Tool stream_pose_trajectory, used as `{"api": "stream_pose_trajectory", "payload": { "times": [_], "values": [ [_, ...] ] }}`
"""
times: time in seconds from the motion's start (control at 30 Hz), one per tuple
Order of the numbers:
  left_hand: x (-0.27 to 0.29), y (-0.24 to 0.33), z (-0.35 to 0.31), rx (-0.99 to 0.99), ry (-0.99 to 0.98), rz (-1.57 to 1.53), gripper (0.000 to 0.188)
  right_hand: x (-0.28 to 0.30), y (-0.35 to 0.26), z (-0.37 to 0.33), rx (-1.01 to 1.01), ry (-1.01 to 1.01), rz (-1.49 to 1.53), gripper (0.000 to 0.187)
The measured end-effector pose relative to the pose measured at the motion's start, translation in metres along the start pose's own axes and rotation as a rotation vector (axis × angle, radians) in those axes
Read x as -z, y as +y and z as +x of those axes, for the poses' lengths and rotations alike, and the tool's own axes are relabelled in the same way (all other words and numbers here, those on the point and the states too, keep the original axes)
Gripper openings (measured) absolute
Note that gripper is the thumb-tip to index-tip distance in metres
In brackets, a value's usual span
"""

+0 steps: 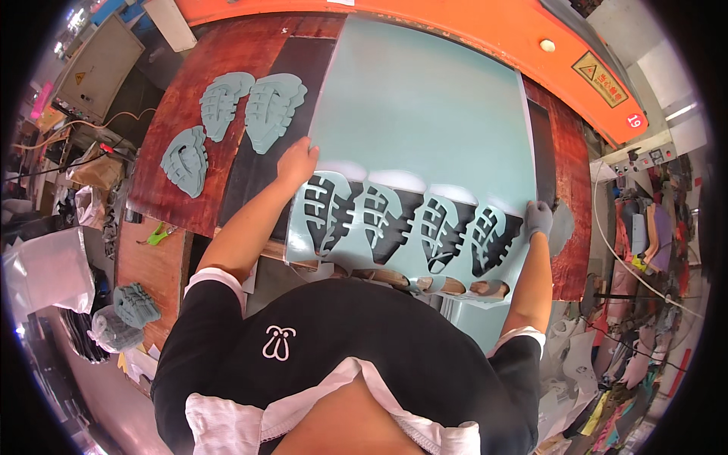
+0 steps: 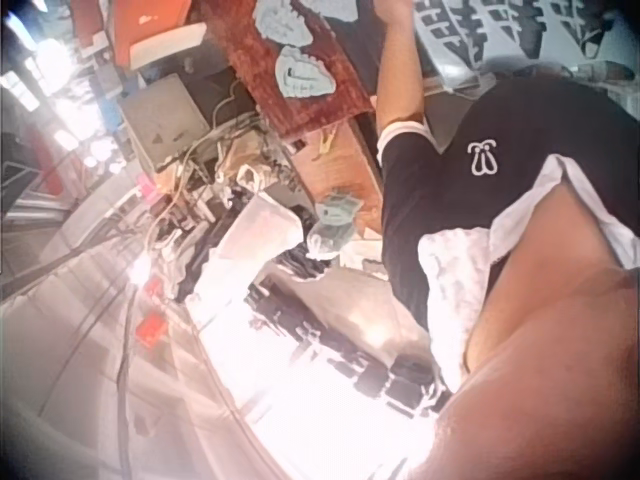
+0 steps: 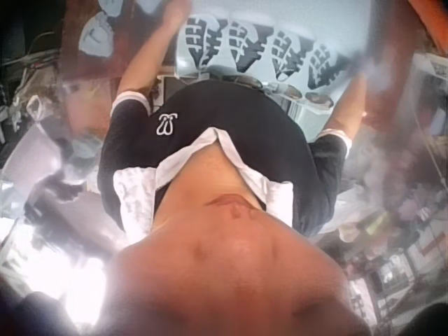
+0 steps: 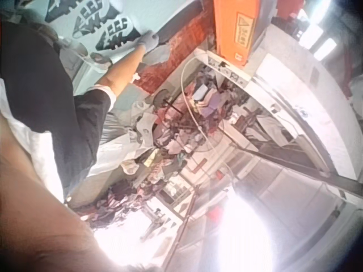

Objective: The person uses a squeegee to press a screen-printed stencil onto a light-blue sheet, then peels away the excess material around the printed characters. They repeat this cycle multiple times, stacking the finished sheets and discarding the waste.

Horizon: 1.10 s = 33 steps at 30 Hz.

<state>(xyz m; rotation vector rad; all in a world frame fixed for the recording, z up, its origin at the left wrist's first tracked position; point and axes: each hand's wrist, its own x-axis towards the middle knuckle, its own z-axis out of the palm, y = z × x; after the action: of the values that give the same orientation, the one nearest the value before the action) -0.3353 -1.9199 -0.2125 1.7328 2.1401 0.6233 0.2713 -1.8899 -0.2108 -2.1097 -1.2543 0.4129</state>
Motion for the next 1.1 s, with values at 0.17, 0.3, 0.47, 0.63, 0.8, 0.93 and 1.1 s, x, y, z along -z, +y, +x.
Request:
{"api": "stream_pose_trajectory", "payload": {
  "times": [0.17,0.3,0.47,0.63,0.8,0.93,1.1],
  "values": [
    [-0.018,-0.022,0.017,-0.097,0.114,-0.152,0.053,-0.003,0.015,0.008,-0.005,-0.074,-0.250,0.034],
    [-0.043,-0.019,0.043,-0.118,0.095,-0.507,0.067,-0.013,-0.010,0.007,-0.025,-0.144,0.270,0.034],
    [-0.044,-0.018,0.042,-0.043,-0.036,-0.950,0.069,-0.021,-0.035,0.002,-0.116,-0.032,0.166,0.047],
    [-0.028,-0.014,0.031,-0.008,-0.175,-1.279,0.067,-0.027,-0.027,0.004,-0.201,-0.046,0.288,0.044],
    [-0.021,-0.024,0.001,-0.049,-0.185,-1.123,0.066,-0.025,-0.007,-0.011,-0.075,-0.038,0.215,0.043],
    [-0.010,-0.038,-0.034,0.013,-0.211,-1.220,0.062,-0.003,-0.001,-0.057,-0.175,-0.053,0.120,0.041],
    [0.000,-0.045,-0.041,0.028,-0.148,-1.077,0.065,0.003,0.006,-0.098,-0.245,-0.103,0.390,0.026]
  ]
}}
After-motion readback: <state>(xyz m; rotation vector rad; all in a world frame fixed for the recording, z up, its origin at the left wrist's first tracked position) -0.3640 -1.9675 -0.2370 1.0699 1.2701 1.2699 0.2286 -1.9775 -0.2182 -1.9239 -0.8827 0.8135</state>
